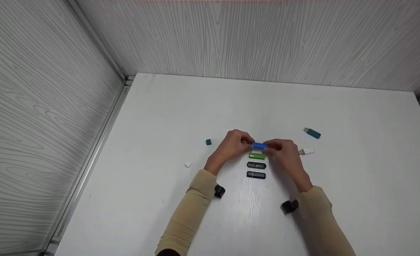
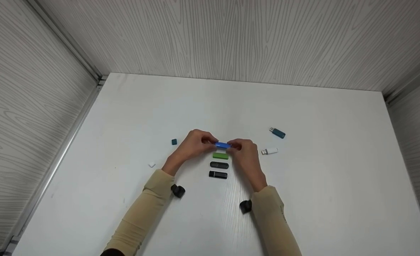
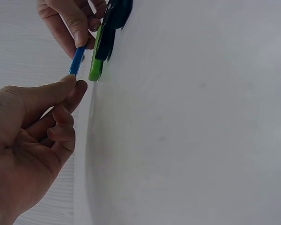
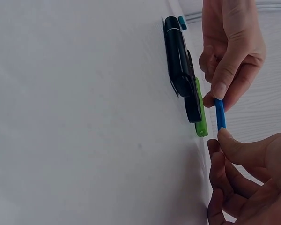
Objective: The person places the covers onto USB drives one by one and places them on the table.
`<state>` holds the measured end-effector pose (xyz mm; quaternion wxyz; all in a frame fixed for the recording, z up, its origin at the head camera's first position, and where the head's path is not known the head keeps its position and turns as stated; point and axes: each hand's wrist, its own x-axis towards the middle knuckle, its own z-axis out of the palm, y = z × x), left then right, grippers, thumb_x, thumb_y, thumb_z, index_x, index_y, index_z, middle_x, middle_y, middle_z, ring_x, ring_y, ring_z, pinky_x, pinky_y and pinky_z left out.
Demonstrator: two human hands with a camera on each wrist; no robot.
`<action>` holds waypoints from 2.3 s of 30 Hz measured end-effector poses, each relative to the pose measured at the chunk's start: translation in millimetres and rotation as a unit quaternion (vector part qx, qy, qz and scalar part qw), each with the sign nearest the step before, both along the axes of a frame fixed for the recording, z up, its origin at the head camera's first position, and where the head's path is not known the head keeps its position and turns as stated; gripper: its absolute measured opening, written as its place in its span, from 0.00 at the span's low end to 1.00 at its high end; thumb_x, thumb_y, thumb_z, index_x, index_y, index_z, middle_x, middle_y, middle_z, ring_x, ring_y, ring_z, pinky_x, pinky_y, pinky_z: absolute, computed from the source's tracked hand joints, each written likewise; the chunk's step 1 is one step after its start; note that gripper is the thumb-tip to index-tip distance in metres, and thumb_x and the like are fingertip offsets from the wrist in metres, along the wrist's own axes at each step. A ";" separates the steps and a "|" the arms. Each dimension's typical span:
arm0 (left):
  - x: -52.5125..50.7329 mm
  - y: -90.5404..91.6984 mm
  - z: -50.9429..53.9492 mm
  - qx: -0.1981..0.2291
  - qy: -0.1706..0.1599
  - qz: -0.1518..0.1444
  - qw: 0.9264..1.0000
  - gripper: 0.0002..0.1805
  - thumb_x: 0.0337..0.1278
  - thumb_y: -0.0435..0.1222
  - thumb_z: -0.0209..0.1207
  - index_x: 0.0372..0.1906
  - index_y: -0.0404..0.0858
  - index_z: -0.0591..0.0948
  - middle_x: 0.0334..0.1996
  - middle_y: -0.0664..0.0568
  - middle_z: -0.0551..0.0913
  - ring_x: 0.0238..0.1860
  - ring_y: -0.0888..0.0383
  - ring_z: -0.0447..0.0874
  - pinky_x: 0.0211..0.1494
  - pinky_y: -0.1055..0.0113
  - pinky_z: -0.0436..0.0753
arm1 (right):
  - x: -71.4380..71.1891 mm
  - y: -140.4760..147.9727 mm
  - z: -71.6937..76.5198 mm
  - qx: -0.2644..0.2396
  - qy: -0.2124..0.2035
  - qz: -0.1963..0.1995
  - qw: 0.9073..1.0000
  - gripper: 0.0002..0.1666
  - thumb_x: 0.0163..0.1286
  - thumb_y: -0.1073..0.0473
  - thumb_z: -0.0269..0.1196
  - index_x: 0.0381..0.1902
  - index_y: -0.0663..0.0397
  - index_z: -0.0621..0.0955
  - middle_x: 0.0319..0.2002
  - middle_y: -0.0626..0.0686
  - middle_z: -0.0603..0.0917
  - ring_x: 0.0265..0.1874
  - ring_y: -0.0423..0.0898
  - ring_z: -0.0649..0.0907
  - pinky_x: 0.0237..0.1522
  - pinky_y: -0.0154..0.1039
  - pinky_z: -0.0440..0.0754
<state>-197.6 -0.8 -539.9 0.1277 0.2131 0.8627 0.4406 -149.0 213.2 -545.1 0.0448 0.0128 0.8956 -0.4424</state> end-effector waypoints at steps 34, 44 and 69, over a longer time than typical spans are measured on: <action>7.4 4.7 -4.5 -0.097 0.012 0.027 0.995 0.13 0.72 0.35 0.65 0.56 0.39 0.88 0.51 0.49 0.88 0.51 0.56 0.84 0.60 0.61 0.83 | 0.8 -0.3 -4.1 0.011 -0.029 0.003 1.000 0.18 0.78 0.59 0.65 0.61 0.60 0.85 0.51 0.62 0.90 0.46 0.53 0.83 0.48 0.39 0.78; 7.1 4.0 -5.2 -0.096 0.033 0.020 0.995 0.11 0.70 0.33 0.66 0.53 0.38 0.89 0.46 0.48 0.88 0.45 0.58 0.81 0.54 0.65 0.82 | 0.9 -0.8 -4.7 0.010 -0.017 0.011 1.000 0.18 0.76 0.59 0.67 0.58 0.61 0.87 0.49 0.62 0.90 0.44 0.52 0.82 0.45 0.37 0.77; 8.0 -6.7 0.4 -0.079 0.009 0.056 0.995 0.12 0.73 0.36 0.64 0.55 0.40 0.88 0.47 0.50 0.87 0.46 0.59 0.81 0.56 0.64 0.82 | 2.0 5.4 6.8 0.008 -0.051 0.008 0.999 0.22 0.80 0.53 0.60 0.65 0.55 0.83 0.55 0.61 0.86 0.49 0.53 0.82 0.49 0.37 0.79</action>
